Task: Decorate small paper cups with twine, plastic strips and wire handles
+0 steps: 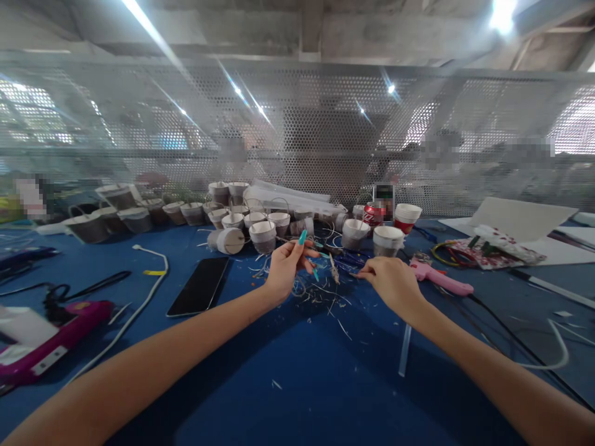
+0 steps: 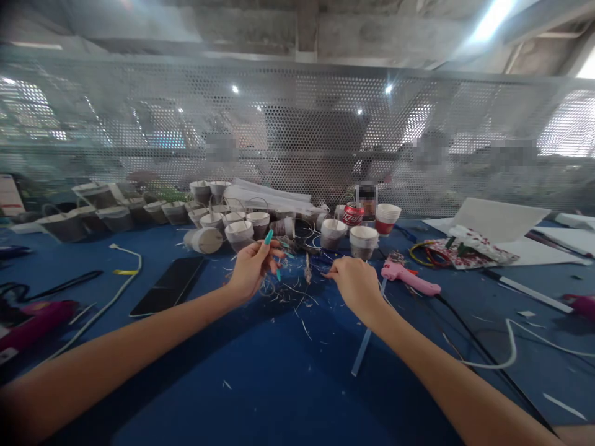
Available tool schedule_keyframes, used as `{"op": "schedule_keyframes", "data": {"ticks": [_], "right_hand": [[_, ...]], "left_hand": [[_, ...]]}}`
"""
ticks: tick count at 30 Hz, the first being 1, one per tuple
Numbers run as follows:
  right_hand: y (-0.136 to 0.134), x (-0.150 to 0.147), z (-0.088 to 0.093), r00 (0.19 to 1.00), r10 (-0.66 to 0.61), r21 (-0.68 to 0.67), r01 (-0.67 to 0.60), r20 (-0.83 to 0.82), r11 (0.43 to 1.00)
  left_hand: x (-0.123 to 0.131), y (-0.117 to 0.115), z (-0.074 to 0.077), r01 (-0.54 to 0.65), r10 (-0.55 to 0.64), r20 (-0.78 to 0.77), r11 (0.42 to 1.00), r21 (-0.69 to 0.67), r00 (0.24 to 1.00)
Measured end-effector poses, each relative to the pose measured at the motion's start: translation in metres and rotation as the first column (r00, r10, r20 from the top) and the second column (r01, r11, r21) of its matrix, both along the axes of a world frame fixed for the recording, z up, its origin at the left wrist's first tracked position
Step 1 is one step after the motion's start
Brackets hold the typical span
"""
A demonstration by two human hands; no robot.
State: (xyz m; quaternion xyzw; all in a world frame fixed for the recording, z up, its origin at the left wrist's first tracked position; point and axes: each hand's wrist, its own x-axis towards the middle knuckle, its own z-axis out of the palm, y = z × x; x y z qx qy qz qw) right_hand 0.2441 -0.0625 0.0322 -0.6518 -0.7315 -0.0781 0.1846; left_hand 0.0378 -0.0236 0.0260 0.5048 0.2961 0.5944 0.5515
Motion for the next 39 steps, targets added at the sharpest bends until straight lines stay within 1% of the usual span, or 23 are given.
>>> {"op": "schedule_keyframes", "data": {"ticks": [3, 7, 12, 15, 17, 20, 24, 27, 30, 35, 39], "right_hand": [[0.0, 0.001, -0.001, 1.0, -0.012, 0.024, 0.013, -0.015, 1.0], [-0.001, -0.001, -0.002, 1.0, 0.006, 0.071, -0.005, -0.014, 0.997], [-0.004, -0.006, 0.002, 0.994, 0.093, 0.085, -0.087, -0.063, 0.993], [-0.006, -0.008, 0.005, 0.989, 0.139, 0.043, -0.137, -0.047, 0.99], [-0.006, -0.009, 0.006, 0.989, 0.143, 0.007, -0.143, -0.023, 0.99], [-0.005, -0.009, 0.006, 0.992, 0.124, -0.048, -0.122, 0.036, 0.991], [-0.005, -0.01, 0.006, 0.995, 0.076, -0.136, -0.067, 0.062, 0.988], [-0.008, -0.01, 0.009, 1.0, 0.007, -0.085, -0.004, 0.026, 0.996], [-0.011, -0.011, 0.01, 1.0, -0.026, -0.018, 0.026, -0.001, 0.999], [-0.011, -0.01, 0.007, 0.999, 0.0, 0.064, 0.003, -0.036, 0.998], [-0.01, -0.009, 0.005, 0.999, 0.031, 0.106, -0.026, -0.042, 0.994]], "left_hand": [[0.0, 0.0, -0.001, 0.008, -0.008, 0.005, 1.0, -0.002, 1.0], [0.001, 0.001, -0.002, -0.011, 0.011, 0.009, 1.0, -0.014, 1.0], [-0.002, 0.007, -0.001, -0.044, 0.044, 0.026, 0.999, -0.016, 0.999], [-0.006, 0.011, 0.002, -0.079, 0.078, 0.031, 0.997, 0.013, 0.996], [-0.009, 0.014, 0.006, -0.097, 0.096, 0.037, 0.995, 0.022, 0.995], [-0.013, 0.018, 0.009, -0.112, 0.111, 0.048, 0.993, 0.033, 0.993], [-0.014, 0.021, 0.007, -0.094, 0.093, 0.028, 0.995, 0.038, 0.995], [-0.013, 0.022, 0.005, -0.091, 0.091, 0.011, 0.996, 0.018, 0.996], [-0.012, 0.02, 0.006, -0.1, 0.1, 0.004, 0.995, -0.003, 0.995], [-0.011, 0.015, 0.011, -0.099, 0.098, -0.032, 0.994, -0.035, 0.995], [-0.012, 0.014, 0.011, -0.084, 0.082, -0.048, 0.996, -0.033, 0.995]]}}
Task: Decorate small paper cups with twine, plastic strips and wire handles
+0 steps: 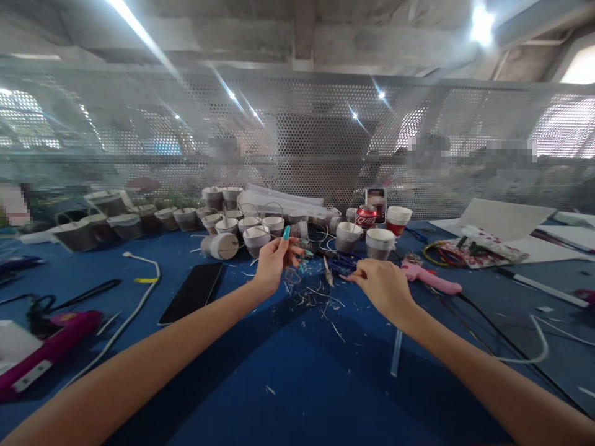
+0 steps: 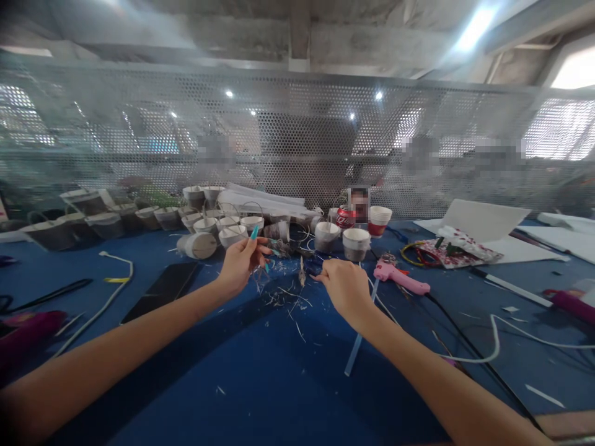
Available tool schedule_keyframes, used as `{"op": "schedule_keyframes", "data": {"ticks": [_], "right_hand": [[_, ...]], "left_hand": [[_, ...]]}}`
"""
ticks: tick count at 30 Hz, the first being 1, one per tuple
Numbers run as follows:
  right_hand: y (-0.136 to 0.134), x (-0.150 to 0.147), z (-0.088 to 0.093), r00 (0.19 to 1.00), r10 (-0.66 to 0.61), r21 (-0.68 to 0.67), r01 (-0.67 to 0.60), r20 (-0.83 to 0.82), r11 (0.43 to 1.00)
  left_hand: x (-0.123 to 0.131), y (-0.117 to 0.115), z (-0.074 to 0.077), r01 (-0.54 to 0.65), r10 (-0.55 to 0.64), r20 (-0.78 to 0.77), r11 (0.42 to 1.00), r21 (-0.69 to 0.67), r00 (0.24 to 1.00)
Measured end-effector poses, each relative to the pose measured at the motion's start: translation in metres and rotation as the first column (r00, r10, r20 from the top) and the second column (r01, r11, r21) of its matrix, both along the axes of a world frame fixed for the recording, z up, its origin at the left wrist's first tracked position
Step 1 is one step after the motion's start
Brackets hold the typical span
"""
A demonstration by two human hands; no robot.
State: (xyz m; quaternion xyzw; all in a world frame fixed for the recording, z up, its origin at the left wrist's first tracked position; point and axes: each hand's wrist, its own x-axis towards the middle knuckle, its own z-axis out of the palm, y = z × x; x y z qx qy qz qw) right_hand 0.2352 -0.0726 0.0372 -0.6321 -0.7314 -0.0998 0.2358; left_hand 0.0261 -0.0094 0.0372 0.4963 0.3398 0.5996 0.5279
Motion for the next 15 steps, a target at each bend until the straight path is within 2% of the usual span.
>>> {"op": "schedule_keyframes", "data": {"ticks": [4, 8, 11, 15], "right_hand": [[0.0003, -0.0006, 0.0012, 0.999, 0.026, -0.006, -0.026, -0.023, 1.0], [0.0002, -0.0031, 0.0033, 0.998, 0.055, -0.082, -0.055, 0.005, 0.995], [-0.0003, -0.004, 0.0042, 0.997, 0.027, -0.147, -0.017, 0.066, 0.989], [-0.0011, -0.0031, 0.0049, 0.998, -0.023, -0.114, 0.029, 0.059, 0.993]], "left_hand": [[-0.0012, 0.0022, 0.0009, -0.015, 0.015, 0.01, 1.0, 0.02, 1.0], [-0.0012, 0.0026, 0.0038, -0.048, 0.047, 0.013, 0.999, 0.026, 0.999], [-0.0009, 0.0019, 0.0038, -0.036, 0.036, -0.004, 0.999, 0.022, 0.999], [-0.0014, 0.0025, 0.0012, -0.01, 0.011, -0.033, 0.999, 0.037, 0.999]]}}
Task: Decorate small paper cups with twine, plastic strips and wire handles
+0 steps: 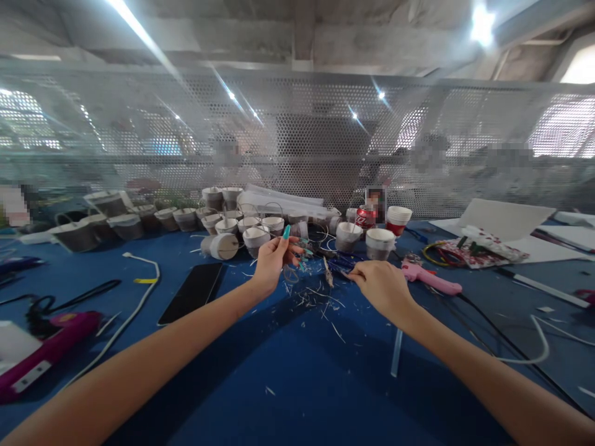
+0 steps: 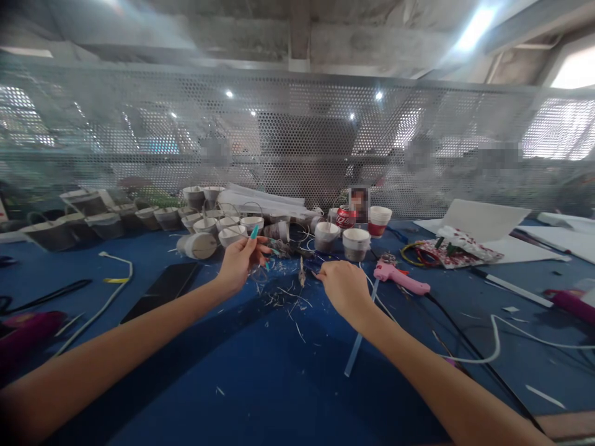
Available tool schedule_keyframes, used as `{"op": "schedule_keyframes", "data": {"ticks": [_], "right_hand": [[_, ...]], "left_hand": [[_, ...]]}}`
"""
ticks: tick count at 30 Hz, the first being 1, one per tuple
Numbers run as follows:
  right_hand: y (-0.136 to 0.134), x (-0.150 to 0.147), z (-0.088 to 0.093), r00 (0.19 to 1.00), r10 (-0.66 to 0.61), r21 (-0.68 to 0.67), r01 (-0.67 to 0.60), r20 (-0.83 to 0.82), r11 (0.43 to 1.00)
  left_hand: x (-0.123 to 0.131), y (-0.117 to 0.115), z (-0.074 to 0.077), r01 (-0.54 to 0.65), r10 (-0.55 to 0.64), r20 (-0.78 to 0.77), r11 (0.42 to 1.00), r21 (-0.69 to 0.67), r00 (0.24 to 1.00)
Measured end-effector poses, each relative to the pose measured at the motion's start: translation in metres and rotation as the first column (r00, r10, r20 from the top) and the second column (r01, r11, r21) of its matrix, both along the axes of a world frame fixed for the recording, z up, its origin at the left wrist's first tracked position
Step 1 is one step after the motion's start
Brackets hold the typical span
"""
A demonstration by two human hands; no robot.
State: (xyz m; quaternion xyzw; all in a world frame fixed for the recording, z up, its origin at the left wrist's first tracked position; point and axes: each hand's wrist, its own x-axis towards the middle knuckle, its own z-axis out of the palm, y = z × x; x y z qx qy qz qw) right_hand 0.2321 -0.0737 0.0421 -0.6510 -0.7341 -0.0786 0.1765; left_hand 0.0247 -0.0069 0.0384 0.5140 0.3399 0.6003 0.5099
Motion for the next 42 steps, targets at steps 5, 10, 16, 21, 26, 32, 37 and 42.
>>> {"op": "schedule_keyframes", "data": {"ticks": [5, 10, 16, 21, 26, 32, 37, 42], "right_hand": [[0.0005, 0.0008, -0.0032, 0.998, 0.016, 0.061, -0.012, -0.065, 0.998], [-0.0003, -0.0001, -0.0036, 0.994, 0.061, 0.115, -0.051, -0.087, 0.992], [-0.0002, 0.0001, 0.0002, 0.993, 0.095, 0.029, -0.094, -0.065, 0.995], [0.0035, 0.0014, -0.0035, 0.997, 0.066, -0.048, -0.063, 0.049, 0.997], [0.0019, 0.0009, -0.0017, 1.0, 0.004, -0.012, -0.004, 0.025, 1.0], [0.001, 0.003, -0.0044, 0.999, 0.018, 0.049, -0.017, -0.039, 0.999], [0.0003, 0.0021, -0.0066, 0.997, 0.066, 0.133, -0.061, -0.028, 0.989], [-0.0002, 0.0013, -0.0041, 0.995, 0.098, 0.115, -0.095, -0.019, 0.989]], "left_hand": [[-0.0004, 0.0001, -0.002, 0.011, -0.011, -0.016, 1.0, 0.02, 1.0], [0.0002, -0.0025, -0.0008, 0.019, -0.019, -0.022, 1.0, 0.009, 1.0], [-0.0004, 0.0006, 0.002, -0.019, 0.019, -0.033, 1.0, 0.011, 0.999], [-0.001, 0.0021, 0.0008, 0.004, -0.003, -0.015, 1.0, 0.028, 1.0], [-0.0014, 0.0014, -0.0003, 0.009, -0.009, -0.003, 1.0, 0.021, 1.0], [-0.002, 0.0024, -0.0023, 0.004, -0.004, -0.013, 1.0, 0.007, 1.0], [-0.0019, 0.0028, -0.0022, -0.001, 0.001, -0.022, 1.0, 0.012, 1.0], [-0.0025, 0.0056, -0.0012, -0.046, 0.047, -0.027, 0.998, 0.035, 0.999]]}}
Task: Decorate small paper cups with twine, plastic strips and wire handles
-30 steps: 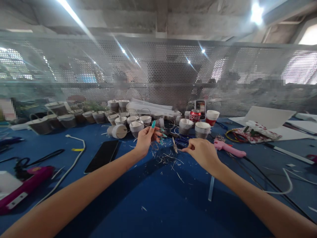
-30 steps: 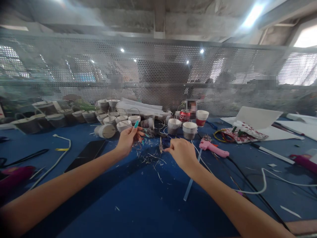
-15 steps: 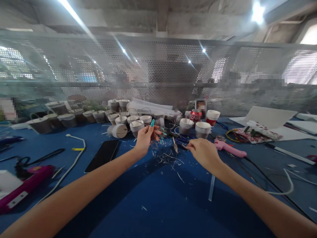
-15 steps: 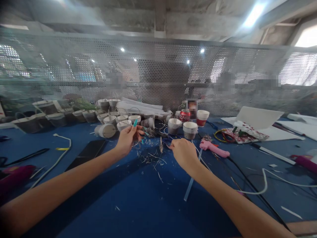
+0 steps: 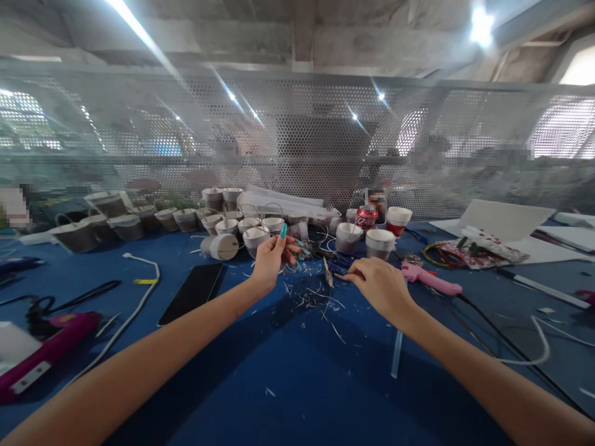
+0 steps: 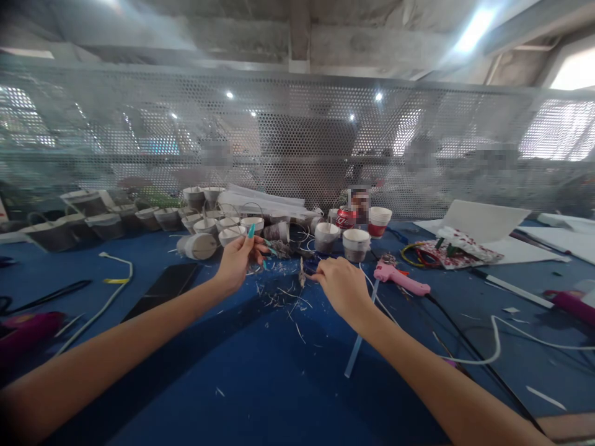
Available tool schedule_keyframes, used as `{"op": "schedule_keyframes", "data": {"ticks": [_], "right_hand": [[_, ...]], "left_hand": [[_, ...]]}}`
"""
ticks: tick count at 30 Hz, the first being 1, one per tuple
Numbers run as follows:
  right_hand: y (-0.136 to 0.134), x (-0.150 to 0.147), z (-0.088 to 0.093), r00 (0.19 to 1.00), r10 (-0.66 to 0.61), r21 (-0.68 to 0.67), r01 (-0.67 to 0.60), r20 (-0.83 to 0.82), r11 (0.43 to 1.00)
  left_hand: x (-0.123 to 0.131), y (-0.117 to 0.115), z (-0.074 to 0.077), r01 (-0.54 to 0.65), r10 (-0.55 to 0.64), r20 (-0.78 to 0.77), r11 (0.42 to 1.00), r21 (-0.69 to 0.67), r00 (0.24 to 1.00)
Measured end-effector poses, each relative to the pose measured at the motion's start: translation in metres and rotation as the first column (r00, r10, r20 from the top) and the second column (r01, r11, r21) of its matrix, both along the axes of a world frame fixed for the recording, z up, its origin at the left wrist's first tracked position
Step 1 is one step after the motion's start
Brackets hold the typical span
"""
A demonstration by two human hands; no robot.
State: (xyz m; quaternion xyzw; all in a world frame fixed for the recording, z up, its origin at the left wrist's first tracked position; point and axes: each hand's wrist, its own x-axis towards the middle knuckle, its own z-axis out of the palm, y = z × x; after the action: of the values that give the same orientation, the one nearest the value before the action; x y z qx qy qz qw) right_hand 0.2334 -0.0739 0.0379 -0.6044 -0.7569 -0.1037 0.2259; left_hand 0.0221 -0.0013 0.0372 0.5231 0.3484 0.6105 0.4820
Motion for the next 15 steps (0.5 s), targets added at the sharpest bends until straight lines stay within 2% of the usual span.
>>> {"op": "schedule_keyframes", "data": {"ticks": [6, 9, 12, 15], "right_hand": [[0.0028, 0.0006, 0.0037, 0.998, -0.042, -0.182, 0.05, 0.049, 0.982], [0.0034, -0.0002, 0.0038, 0.998, -0.044, -0.137, 0.05, 0.047, 0.989], [0.0024, -0.0018, 0.0014, 0.998, 0.028, -0.083, -0.023, 0.058, 0.996], [0.0003, -0.0038, -0.0009, 0.995, 0.038, -0.112, -0.027, 0.097, 0.993]], "left_hand": [[0.0, 0.0011, -0.0012, 0.004, -0.004, -0.005, 1.0, 0.017, 1.0], [-0.0004, 0.0017, -0.0017, 0.005, -0.005, -0.007, 1.0, 0.027, 1.0], [-0.0007, 0.0024, -0.0025, 0.006, -0.006, -0.003, 0.999, 0.04, 1.0], [-0.0004, 0.0015, -0.004, 0.033, -0.033, -0.01, 0.999, 0.032, 0.999]]}}
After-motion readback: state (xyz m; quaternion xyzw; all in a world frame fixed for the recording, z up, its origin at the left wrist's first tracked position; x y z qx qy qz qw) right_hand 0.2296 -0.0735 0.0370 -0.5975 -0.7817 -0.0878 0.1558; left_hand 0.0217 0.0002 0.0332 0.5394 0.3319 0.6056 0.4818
